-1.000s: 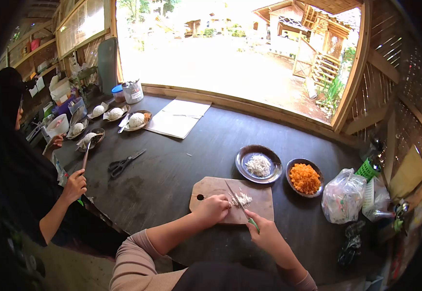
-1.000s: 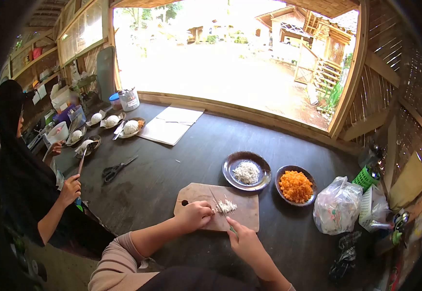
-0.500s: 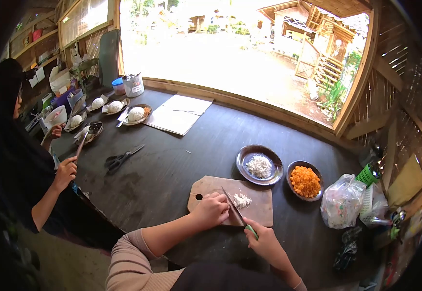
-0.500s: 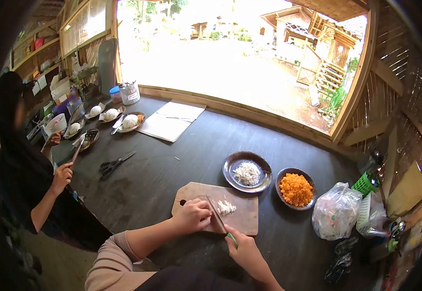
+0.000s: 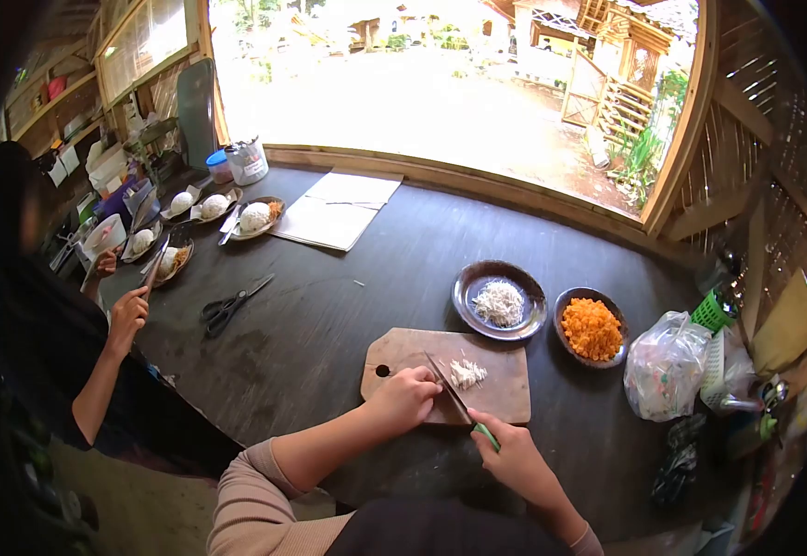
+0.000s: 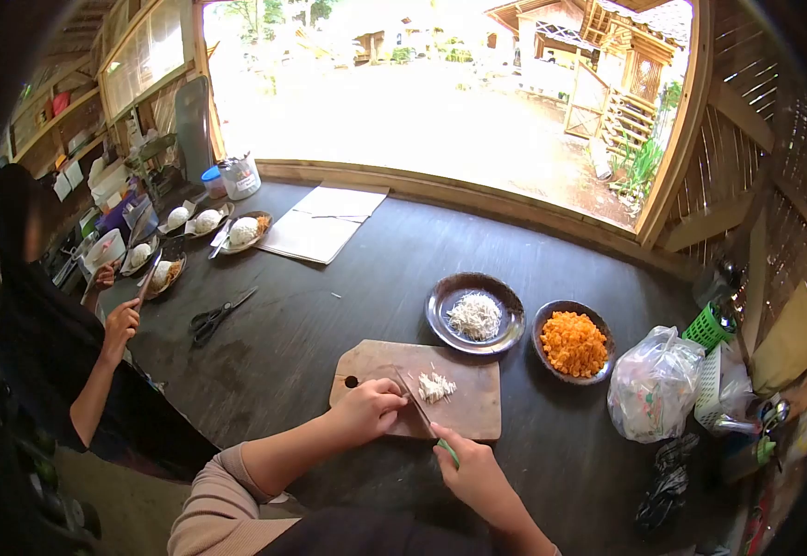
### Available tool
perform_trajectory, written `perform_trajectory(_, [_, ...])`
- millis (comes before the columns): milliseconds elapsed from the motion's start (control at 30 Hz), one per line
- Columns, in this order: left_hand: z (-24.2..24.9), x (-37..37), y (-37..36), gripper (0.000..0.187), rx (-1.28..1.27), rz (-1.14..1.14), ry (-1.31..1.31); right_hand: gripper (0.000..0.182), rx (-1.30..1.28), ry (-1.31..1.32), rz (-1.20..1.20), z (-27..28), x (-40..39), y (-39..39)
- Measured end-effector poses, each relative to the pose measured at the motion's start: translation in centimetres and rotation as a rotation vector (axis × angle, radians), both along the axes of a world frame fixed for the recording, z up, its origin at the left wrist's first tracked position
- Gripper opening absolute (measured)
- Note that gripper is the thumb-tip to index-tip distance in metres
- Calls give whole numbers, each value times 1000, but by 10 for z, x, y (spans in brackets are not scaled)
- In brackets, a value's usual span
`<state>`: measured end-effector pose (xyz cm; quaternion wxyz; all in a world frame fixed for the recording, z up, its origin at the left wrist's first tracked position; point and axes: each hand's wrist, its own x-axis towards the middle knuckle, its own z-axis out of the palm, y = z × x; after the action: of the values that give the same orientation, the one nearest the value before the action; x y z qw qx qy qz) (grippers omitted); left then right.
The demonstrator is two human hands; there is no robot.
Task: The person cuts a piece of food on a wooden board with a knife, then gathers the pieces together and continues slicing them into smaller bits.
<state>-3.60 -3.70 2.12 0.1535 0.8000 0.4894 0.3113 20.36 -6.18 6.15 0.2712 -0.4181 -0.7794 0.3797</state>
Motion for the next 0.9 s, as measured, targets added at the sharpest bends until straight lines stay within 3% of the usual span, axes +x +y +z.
perform_trajectory(900, [-7, 11, 2, 11, 132, 79, -16, 35, -41, 6, -37, -5, -4, -4])
